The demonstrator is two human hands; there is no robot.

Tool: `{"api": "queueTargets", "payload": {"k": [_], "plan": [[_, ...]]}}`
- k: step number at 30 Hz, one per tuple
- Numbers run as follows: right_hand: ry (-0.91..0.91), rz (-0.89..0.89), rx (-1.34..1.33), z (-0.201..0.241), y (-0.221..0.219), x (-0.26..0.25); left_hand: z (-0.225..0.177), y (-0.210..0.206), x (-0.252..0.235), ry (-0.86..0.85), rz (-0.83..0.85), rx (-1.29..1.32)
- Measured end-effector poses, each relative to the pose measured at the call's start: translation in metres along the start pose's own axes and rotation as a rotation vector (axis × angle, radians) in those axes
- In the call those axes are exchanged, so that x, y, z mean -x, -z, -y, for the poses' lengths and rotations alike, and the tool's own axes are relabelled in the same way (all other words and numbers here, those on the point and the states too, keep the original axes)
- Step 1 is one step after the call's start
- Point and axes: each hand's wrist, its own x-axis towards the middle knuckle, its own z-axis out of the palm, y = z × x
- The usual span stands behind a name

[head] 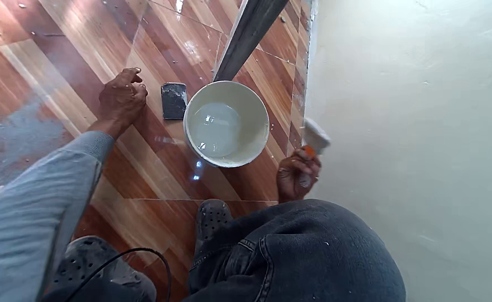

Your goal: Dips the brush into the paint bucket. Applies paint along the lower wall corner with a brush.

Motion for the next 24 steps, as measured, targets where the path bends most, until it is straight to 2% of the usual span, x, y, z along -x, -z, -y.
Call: {"api": "queueTargets", "payload": {"k": [2,4,6,8,11,14,18,24], "plan": [[0.115,0.045,0.297,0.036,-0.029,-0.018,0.011,-0.027,0.014,0.07,-0.103,0.063],[0.299,-0.015,0.661,0.074,-0.059,-0.037,0.021,-0.046,0.027,0.042,-0.167,0.067],[0.472,-0.073,1.145,0.103,-0.08,-0.055,0.029,-0.057,0.034,-0.023,-0.187,0.039],[0.542,-0.11,1.635,0.121,-0.087,-0.074,0.031,-0.06,0.035,-0.041,-0.179,-0.005],[0.4,-0.067,2.157,0.126,-0.066,-0.1,0.029,-0.062,0.035,-0.036,-0.157,-0.058],[0.13,0.035,2.467,0.127,-0.026,-0.122,0.027,-0.061,0.032,-0.032,-0.12,-0.118],[-0.103,0.114,2.685,0.13,0.012,-0.139,0.026,-0.06,0.03,-0.021,-0.09,-0.142],[-0.16,0.24,2.905,0.135,0.027,-0.132,0.026,-0.06,0.031,-0.026,-0.094,-0.138]]}}
